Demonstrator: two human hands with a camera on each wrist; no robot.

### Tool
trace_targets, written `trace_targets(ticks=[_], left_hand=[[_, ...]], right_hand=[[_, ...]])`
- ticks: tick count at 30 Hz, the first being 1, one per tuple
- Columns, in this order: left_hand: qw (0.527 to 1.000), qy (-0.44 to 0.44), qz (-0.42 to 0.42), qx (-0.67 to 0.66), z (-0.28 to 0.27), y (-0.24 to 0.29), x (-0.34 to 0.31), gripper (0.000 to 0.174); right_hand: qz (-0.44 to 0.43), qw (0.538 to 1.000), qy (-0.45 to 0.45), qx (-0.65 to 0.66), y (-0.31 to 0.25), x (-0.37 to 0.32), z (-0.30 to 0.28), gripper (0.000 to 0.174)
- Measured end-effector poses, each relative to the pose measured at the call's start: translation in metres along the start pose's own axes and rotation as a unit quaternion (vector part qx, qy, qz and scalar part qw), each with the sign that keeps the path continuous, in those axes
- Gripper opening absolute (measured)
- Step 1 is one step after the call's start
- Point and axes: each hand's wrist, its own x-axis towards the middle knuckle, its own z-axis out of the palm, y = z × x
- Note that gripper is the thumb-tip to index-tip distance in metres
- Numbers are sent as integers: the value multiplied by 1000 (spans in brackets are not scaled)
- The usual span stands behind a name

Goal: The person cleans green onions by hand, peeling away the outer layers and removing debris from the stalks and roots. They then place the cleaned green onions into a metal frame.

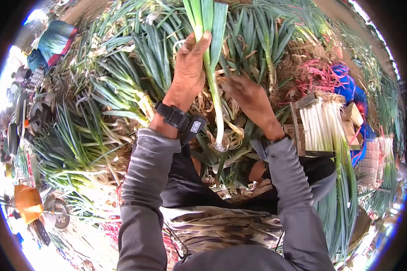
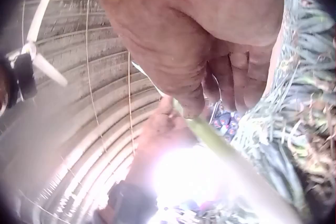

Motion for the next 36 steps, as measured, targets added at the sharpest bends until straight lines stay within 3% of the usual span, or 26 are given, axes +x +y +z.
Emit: trace_targets(ticks=[2,4,11,14,15,16,18,20,21,23,24,25,26,28,30,32,34,36], left_hand=[[999,10,-41,-19,10,-7,-1,32],[997,5,-41,-64,15,-8,-3,35],[998,1,-5,-69,14,-14,2,22],[998,38,-21,-41,9,-11,4,20],[997,70,-37,-15,3,-4,8,20],[992,117,-28,-36,4,0,11,22],[995,78,14,-57,-15,1,22,22],[995,77,29,-65,-28,8,22,23],[994,79,39,-61,-34,11,20,24],[992,93,49,-66,-38,17,20,23],[993,86,50,-58,-40,21,19,24],[994,79,49,-50,-42,24,17,24],[996,70,47,-43,-43,25,17,24],[996,74,27,-39,-34,33,15,26],[997,50,16,-61,-25,34,9,26],[997,50,-3,-53,-18,31,11,25],[996,-5,-27,-88,-15,18,16,31],[997,-25,-51,-55,-3,14,12,50]], right_hand=[[-12,999,-7,40,-50,26,6,34],[-69,988,-21,137,-39,46,14,30],[-64,995,8,81,-42,47,14,18],[3,999,-38,-17,-76,26,12,23],[17,994,-101,-49,-77,14,18,29],[-19,990,-135,25,-65,2,25,22],[-4,992,-121,-25,-67,-11,17,19],[-46,976,-2,215,-33,-25,4,24],[-33,986,-4,166,-16,-31,-15,27],[89,985,-87,119,7,-63,-29,21],[210,947,-187,-158,25,-79,-33,21],[168,894,-280,-307,73,-103,-35,26],[109,877,-359,-299,145,-146,-55,30],[79,882,-288,-365,131,-160,-43,32],[124,974,-113,-152,87,-115,-21,38],[257,961,-96,-21,3,-55,-14,43],[49,993,-75,73,-23,-22,-6,43],[25,996,-73,39,-54,13,11,45]])
